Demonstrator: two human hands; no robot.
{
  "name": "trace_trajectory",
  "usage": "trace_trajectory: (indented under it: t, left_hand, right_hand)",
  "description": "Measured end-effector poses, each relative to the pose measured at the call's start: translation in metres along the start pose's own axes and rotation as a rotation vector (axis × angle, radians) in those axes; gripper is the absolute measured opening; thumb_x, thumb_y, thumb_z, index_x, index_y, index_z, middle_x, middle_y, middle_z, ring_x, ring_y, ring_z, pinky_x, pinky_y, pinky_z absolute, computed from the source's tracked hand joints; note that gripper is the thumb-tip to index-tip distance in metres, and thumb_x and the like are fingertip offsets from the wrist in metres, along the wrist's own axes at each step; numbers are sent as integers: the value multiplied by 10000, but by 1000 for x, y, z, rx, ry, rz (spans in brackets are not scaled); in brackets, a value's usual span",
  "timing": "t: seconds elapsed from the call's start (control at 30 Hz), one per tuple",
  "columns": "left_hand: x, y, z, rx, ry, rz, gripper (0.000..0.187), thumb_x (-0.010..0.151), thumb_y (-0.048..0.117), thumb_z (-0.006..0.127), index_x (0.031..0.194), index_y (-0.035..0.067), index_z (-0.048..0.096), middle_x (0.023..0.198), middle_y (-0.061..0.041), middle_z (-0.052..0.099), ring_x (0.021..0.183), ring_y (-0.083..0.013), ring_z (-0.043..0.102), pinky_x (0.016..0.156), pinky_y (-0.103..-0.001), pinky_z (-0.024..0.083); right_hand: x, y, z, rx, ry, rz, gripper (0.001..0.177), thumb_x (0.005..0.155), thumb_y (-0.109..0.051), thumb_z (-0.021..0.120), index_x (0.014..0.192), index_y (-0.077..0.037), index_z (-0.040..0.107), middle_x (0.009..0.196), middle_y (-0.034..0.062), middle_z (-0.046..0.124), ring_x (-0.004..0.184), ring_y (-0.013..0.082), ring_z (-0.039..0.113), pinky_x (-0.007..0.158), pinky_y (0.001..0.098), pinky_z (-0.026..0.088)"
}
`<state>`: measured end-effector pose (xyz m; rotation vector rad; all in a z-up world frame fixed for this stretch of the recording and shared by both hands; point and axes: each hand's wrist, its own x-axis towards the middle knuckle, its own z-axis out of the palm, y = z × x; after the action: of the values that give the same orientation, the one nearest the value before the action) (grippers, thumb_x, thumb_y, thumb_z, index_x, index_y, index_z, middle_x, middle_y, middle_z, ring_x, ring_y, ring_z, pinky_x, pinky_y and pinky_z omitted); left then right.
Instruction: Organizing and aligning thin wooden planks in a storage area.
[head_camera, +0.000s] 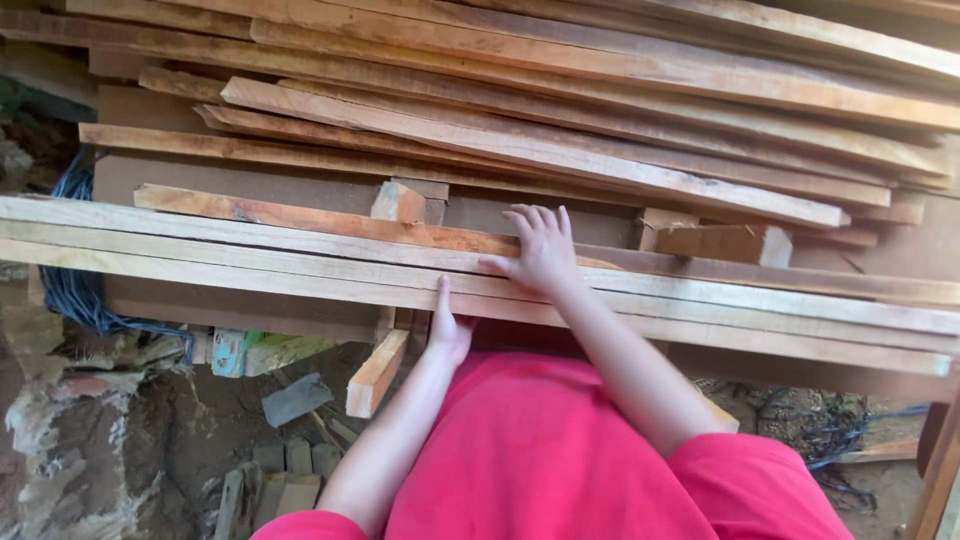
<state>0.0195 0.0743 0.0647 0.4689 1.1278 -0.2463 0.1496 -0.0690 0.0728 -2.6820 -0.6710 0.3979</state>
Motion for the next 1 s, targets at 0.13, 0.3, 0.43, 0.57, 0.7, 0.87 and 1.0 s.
trace_trajectory:
  t: [0.13,0.3,0.43,0.57,0.7,0.87,1.0]
  left_hand:
    - [-30,10,-11,217,1,-102,1063,892,664,660,1639,106,150,1669,-260,151,1543,-438,211,1274,-594,145]
    - [-60,-1,-13,1466,-334,120,649,861,589,748,1391,229,644,1233,40,755,1306,-182,612,1155,-385,410]
    - [-44,-13,19,1983,-326,840,1151,706,652,810,1605,128,316,1641,-72,366,1535,-412,204,1251,-600,123]
    - [26,-15,15,2355,-146,1094,1375,617,534,903,1647,65,122,1728,-165,54,1574,-417,0,1253,-633,25]
    - [54,-15,-10,2400,-150,1499,1309,496,577,883,1597,135,332,1714,-134,188,1569,-430,127,1225,-680,130]
    - [69,-17,-14,2347,-284,1673,1126,575,435,829,1577,217,366,1698,-54,267,1557,-397,197,1207,-677,198]
    - [69,-16,-17,2305,-299,1735,1097,590,404,807,1578,218,368,1697,-49,277,1553,-410,205,1192,-686,212]
  right_hand:
    - [-74,-10,14,19,123,4,1013,666,-686,795,1481,-174,480,1525,72,469,1446,342,368,1178,699,154]
    - [-132,27,30,-253,107,-39,1180,589,-786,748,1553,-195,409,1642,58,348,1540,323,238,1221,654,68]
    - [-130,39,41,-357,69,-48,1159,590,-586,835,1578,-202,368,1666,50,296,1549,318,209,1214,647,144]
    - [-115,44,35,-389,151,-131,1218,487,-643,828,1559,-240,414,1665,35,330,1551,350,219,1189,692,133]
    - [-118,49,47,-348,136,-110,1225,486,-654,801,1571,-253,398,1667,26,326,1551,356,226,1187,691,163]
    - [-117,45,35,-362,118,-91,1223,483,-670,790,1571,-280,388,1670,22,317,1553,359,221,1171,698,207]
    - [-117,44,37,-381,115,-83,1224,471,-684,778,1566,-296,393,1671,14,315,1558,351,216,1169,698,216]
